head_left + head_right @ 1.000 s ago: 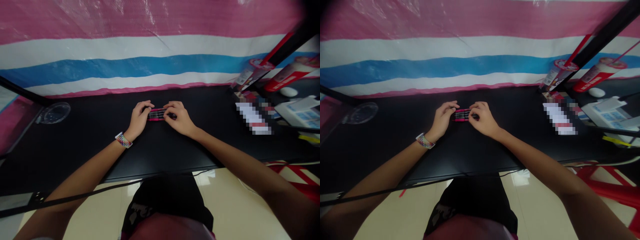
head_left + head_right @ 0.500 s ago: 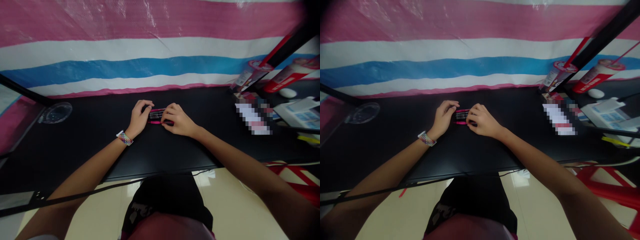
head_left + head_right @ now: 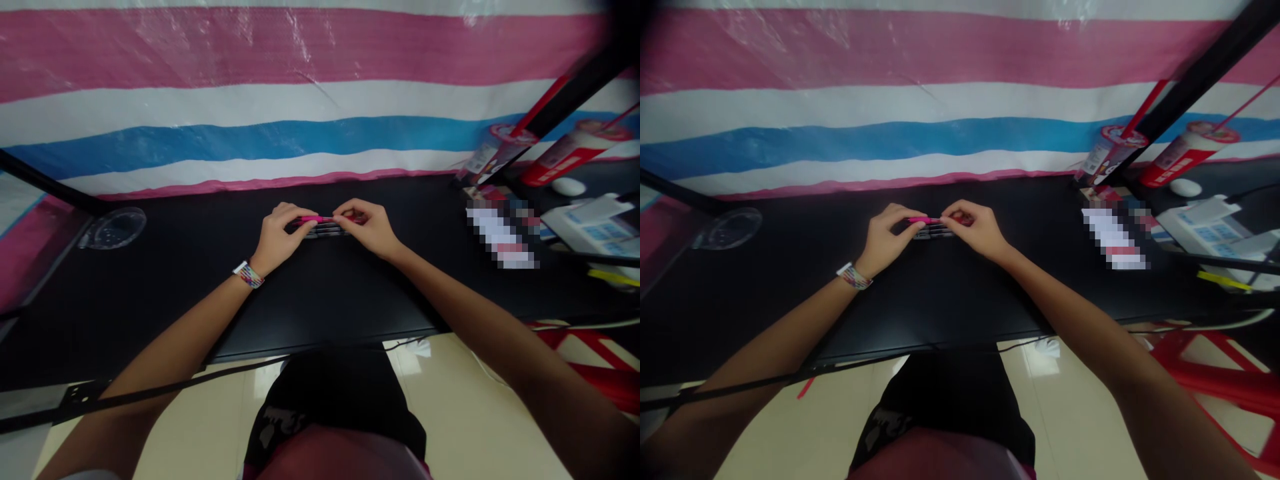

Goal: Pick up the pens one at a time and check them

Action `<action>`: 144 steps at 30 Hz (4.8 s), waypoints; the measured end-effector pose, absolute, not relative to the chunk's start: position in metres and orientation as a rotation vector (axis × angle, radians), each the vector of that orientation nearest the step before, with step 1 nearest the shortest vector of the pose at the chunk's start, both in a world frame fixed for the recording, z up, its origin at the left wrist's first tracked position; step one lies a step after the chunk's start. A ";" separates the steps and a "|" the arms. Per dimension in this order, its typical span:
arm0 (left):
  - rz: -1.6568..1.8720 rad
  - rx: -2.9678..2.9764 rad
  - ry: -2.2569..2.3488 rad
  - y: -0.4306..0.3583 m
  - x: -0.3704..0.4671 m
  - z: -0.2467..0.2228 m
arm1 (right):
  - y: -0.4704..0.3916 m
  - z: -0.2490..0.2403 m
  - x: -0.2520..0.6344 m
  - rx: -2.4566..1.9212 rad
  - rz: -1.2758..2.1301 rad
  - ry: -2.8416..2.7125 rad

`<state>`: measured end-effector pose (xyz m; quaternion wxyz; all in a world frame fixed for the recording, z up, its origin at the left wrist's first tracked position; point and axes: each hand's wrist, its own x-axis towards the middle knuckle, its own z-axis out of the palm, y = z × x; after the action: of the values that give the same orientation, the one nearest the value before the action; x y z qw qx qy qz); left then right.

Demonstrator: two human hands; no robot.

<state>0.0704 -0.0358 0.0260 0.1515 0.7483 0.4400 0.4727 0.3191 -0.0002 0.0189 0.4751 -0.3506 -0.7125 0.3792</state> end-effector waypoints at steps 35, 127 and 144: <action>1.425 1.868 1.263 -0.017 0.053 0.017 | 0.020 0.010 0.330 -0.863 1.346 -1.237; 1.513 1.953 1.255 -0.009 0.054 0.005 | 0.021 0.004 0.322 -0.907 1.223 -1.354; 1.490 1.983 1.334 -0.015 0.055 0.015 | 0.018 0.008 0.322 -0.918 1.270 -1.346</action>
<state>0.0553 -0.0152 0.0147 0.1617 0.6948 0.4673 0.5222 0.3215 0.0179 0.0082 0.5126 -0.3816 -0.5595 0.5279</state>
